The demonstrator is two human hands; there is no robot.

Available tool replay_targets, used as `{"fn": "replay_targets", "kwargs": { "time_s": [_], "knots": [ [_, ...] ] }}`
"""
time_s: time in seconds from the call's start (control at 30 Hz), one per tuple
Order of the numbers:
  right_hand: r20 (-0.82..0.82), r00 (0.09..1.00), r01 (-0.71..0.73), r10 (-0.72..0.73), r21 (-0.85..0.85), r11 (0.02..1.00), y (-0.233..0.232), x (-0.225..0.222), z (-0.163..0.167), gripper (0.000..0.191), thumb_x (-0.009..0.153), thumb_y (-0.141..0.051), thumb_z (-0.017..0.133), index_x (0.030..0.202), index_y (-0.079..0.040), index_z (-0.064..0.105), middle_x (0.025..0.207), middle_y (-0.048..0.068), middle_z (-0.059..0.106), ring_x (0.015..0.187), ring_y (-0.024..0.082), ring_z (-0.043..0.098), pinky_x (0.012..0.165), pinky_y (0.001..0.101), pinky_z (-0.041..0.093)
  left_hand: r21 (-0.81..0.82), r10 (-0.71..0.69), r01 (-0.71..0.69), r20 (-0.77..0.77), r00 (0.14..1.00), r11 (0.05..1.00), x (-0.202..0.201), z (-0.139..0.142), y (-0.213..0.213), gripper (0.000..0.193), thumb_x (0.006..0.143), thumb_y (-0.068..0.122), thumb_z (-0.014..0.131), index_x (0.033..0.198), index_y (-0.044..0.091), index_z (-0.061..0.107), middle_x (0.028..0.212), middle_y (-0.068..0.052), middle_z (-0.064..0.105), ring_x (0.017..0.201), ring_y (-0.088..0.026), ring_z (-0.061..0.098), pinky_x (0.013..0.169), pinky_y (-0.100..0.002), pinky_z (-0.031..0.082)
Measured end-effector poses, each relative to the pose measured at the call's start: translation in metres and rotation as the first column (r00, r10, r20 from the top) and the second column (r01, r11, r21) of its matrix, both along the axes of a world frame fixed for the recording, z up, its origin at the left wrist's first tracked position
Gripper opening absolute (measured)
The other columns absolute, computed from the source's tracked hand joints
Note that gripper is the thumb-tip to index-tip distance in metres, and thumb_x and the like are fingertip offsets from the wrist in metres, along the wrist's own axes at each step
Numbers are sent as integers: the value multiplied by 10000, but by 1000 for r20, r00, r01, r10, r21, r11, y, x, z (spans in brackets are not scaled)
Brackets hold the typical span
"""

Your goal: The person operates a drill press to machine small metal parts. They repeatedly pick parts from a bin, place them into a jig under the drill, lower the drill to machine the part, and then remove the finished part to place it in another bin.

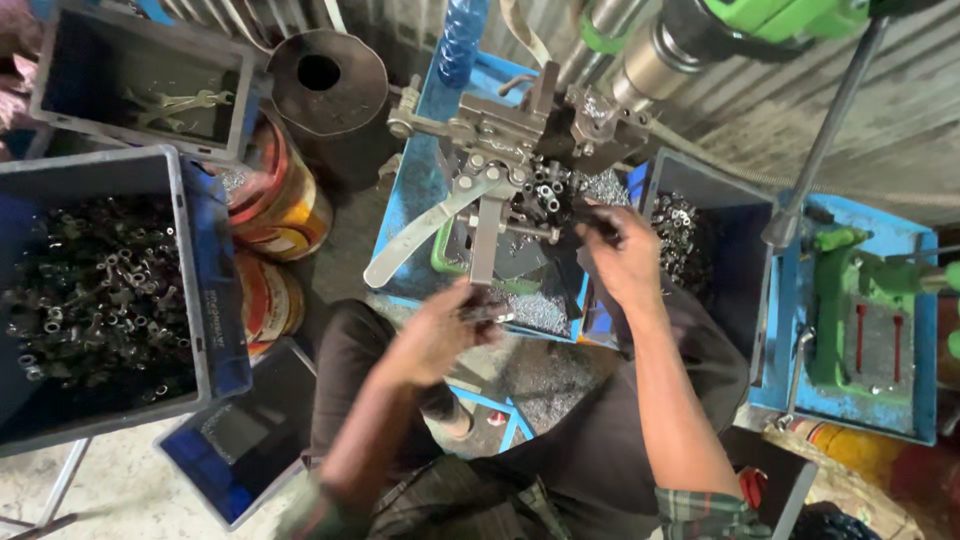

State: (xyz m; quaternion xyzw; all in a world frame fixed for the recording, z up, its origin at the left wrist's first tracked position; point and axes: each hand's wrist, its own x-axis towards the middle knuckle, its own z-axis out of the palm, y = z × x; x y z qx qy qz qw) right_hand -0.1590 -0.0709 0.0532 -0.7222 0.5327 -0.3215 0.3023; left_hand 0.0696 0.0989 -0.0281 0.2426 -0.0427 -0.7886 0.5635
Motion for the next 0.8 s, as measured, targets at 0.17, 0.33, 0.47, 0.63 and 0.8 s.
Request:
{"fn": "replay_targets", "kwargs": {
  "time_s": [0.17,0.33,0.47,0.63,0.8],
  "knots": [
    [-186,980,-115,78,-198,974,10,23,13,344,855,-178,834,1140,-21,725,1109,138,692,934,300,693,787,380,549,97,83,-301,842,532,949,160,-35,91,403,983,395,647,1168,38,675,1001,-90,670,881,-209,648,767,-377,536],
    [-325,946,-99,2,-282,954,5,36,11,311,840,-275,860,1035,-57,755,1019,135,676,885,356,675,750,447,533,-100,-167,-382,777,-607,919,279,-58,162,544,1095,513,639,1088,-25,718,1019,-244,713,1036,-433,685,932,-490,525],
    [-374,927,-104,-3,-265,959,-5,38,5,274,840,-301,855,1019,-102,793,981,127,670,829,348,672,709,452,525,11,-396,-430,415,-819,903,287,-55,167,477,1037,464,706,1006,-11,728,974,-214,720,938,-398,698,782,-562,496],
    [-414,910,-140,34,-229,963,-18,34,2,254,838,-306,870,916,-78,793,923,138,676,752,349,666,658,452,524,-242,20,-326,829,-559,914,208,21,99,287,1098,276,658,1106,-6,708,1022,-198,697,974,-376,678,869,-498,520],
    [-187,982,-94,-3,-512,854,-3,31,13,267,804,-160,851,1030,-45,769,1003,103,723,905,302,734,825,387,597,-554,448,14,657,-606,832,94,118,23,283,1045,192,619,1263,13,637,1401,-198,615,1326,-388,558,1140,-511,399]
  ]
}}
